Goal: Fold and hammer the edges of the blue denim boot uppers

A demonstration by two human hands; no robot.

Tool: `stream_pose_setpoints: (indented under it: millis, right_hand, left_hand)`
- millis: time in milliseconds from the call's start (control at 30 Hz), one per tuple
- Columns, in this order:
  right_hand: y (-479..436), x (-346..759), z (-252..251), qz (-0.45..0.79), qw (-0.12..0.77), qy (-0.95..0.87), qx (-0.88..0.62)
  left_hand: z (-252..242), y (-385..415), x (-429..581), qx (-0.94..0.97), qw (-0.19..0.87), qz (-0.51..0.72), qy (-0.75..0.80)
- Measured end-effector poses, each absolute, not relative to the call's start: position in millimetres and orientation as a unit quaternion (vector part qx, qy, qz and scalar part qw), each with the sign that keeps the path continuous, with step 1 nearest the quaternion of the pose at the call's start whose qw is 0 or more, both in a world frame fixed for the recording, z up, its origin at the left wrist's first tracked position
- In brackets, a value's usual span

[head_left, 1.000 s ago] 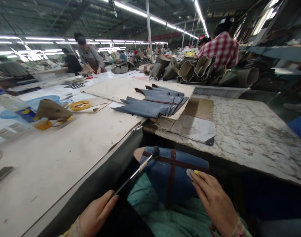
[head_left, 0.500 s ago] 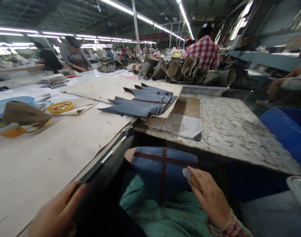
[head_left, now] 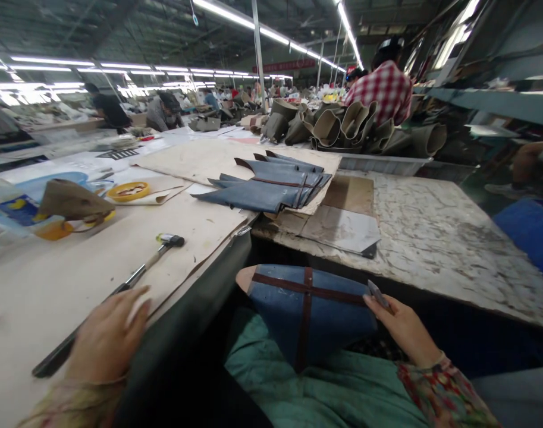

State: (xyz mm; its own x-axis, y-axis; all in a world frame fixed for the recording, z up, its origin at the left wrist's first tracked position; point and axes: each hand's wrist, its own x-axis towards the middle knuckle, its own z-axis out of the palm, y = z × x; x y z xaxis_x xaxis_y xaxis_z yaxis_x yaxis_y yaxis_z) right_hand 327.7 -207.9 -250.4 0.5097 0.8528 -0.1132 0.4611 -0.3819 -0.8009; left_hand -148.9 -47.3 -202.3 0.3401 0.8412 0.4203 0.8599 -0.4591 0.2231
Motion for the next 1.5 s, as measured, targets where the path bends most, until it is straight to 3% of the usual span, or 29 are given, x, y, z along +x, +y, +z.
stream_pose_setpoints:
  millis: [133,300,600,767,933,1167,1267,1367,1433,1500]
  right_hand:
    - [-205,326,-253,0.248,0.370,-0.411,-0.795]
    - [-205,324,-253,0.229,0.355,-0.413,-0.806]
    - [-203,327,-263,0.262,0.393,-0.390,-0.790]
    - [-202,330,-264,0.312,0.417,-0.387,-0.761]
    - [-203,330,-256,0.333,0.388,-0.422,-0.749]
    - [-202,298,-186,0.162,0.373,-0.542,-0.735]
    - [-187,274,-156,0.077,0.392,-0.619,-0.676]
    - [-160,242,-136,0.040,0.393,-0.679,-0.619]
    - [-142,215,-122,0.030,0.386,-0.719,-0.577]
    - [-131,191,-104,0.030,0.409,-0.750,-0.519]
  left_hand:
    - [-215,-77,-20,-0.912,-0.060,-0.205,-0.350]
    - [-229,-95,78,-0.941,-0.083,-0.192,-0.267]
    - [-262,-93,99,-0.948,0.030,-0.201,-0.244]
    - [-254,-88,109,-0.970,0.029,-0.104,-0.217]
    - [-238,-83,83,-0.954,-0.106,-0.167,-0.226]
    - [-267,-55,8,-0.808,-0.213,-0.355,-0.419]
    - [-284,-54,-12,-0.657,-0.423,-0.391,-0.487]
    - [-297,-68,-15,-0.434,-0.668,-0.327,-0.509]
    - [-296,-79,-12,-0.321,-0.764,-0.285,-0.482]
    - [-284,-87,-10,-0.270,-0.796,-0.302,-0.449]
